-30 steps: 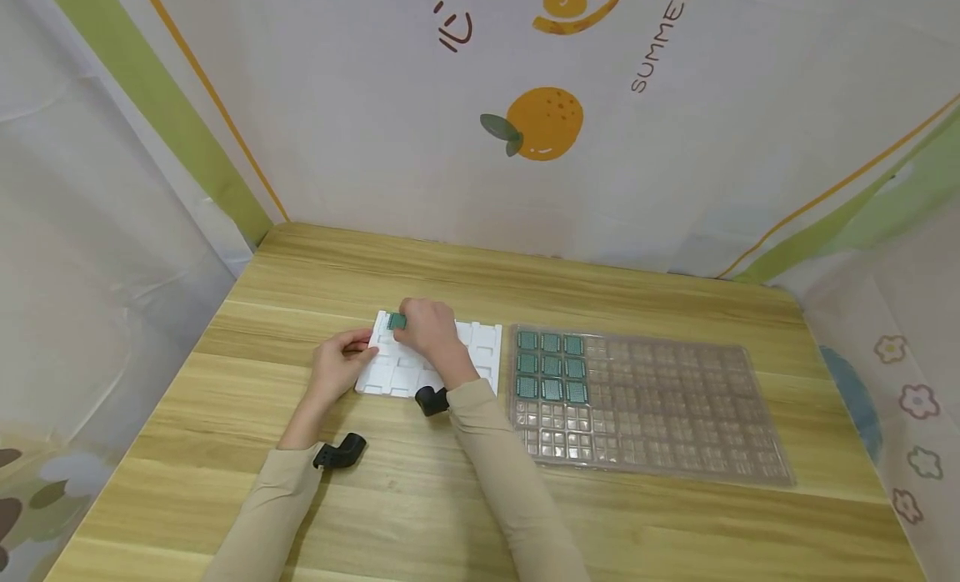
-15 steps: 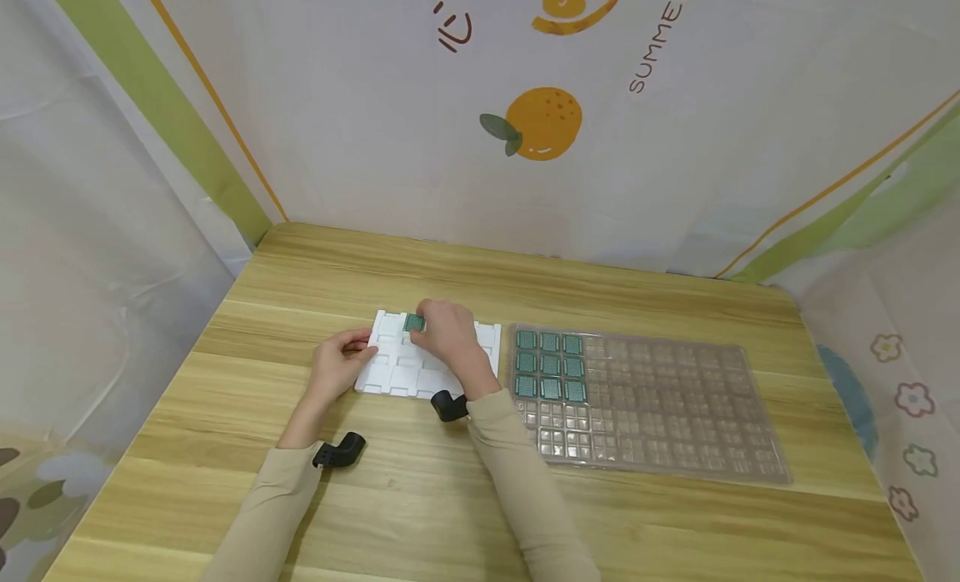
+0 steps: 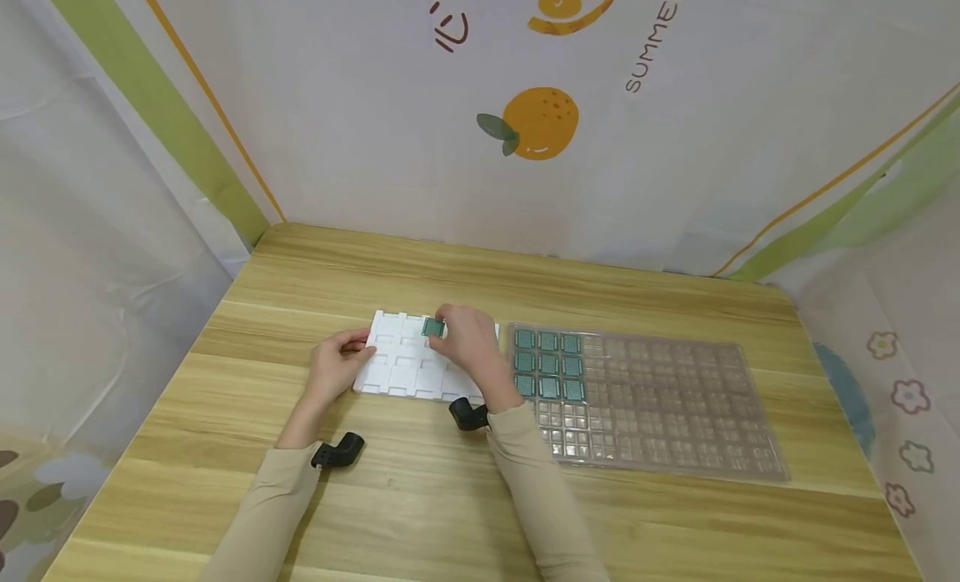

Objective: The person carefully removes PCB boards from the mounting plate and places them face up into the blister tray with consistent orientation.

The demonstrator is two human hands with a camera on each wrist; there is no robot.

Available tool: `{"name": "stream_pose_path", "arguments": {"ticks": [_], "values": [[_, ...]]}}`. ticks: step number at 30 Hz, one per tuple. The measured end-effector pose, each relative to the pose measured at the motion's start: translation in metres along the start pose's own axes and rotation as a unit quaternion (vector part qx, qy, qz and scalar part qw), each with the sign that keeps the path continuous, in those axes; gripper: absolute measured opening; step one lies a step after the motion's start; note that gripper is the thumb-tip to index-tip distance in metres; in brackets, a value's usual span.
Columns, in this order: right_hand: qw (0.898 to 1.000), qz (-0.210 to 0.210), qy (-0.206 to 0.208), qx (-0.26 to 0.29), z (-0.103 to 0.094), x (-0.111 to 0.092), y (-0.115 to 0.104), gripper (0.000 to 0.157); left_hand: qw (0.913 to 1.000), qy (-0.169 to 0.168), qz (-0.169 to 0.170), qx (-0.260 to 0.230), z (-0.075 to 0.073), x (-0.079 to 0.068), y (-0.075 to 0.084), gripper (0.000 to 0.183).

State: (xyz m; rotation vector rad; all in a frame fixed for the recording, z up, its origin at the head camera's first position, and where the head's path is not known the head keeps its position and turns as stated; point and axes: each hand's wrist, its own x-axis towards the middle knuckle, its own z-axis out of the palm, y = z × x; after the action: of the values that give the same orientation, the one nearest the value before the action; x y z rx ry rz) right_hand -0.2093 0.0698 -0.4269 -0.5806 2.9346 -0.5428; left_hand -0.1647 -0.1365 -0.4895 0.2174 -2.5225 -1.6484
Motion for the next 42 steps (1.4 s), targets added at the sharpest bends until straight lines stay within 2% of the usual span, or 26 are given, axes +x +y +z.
{"name": "stream_pose_path", "arguments": {"ticks": [8,15,22,29,37,42], "values": [[1.000,0.000,0.029,0.010,-0.002,-0.016,0.014,0.031,1.0000,-0.001,-0.004,-0.002,0.000,0.000,-0.001,0.029],[0.999,0.004,0.042,-0.006,-0.006,-0.031,0.025,0.030,0.9999,-0.010,-0.007,-0.008,-0.001,0.000,-0.001,0.030],[0.999,0.023,0.031,-0.005,-0.012,-0.047,0.038,0.032,1.0000,-0.008,-0.001,-0.003,-0.002,-0.001,-0.001,0.029],[0.998,0.011,0.054,0.006,-0.019,-0.068,0.059,0.033,1.0000,-0.003,-0.003,-0.006,-0.001,-0.001,0.000,0.030],[0.999,0.019,0.042,0.018,-0.024,-0.089,0.078,0.034,1.0000,-0.001,-0.008,0.000,-0.001,0.000,0.000,0.030],[0.999,0.004,0.053,0.005,-0.027,-0.098,0.085,0.034,0.9999,-0.002,-0.013,-0.002,0.001,0.000,0.000,0.030]]}}
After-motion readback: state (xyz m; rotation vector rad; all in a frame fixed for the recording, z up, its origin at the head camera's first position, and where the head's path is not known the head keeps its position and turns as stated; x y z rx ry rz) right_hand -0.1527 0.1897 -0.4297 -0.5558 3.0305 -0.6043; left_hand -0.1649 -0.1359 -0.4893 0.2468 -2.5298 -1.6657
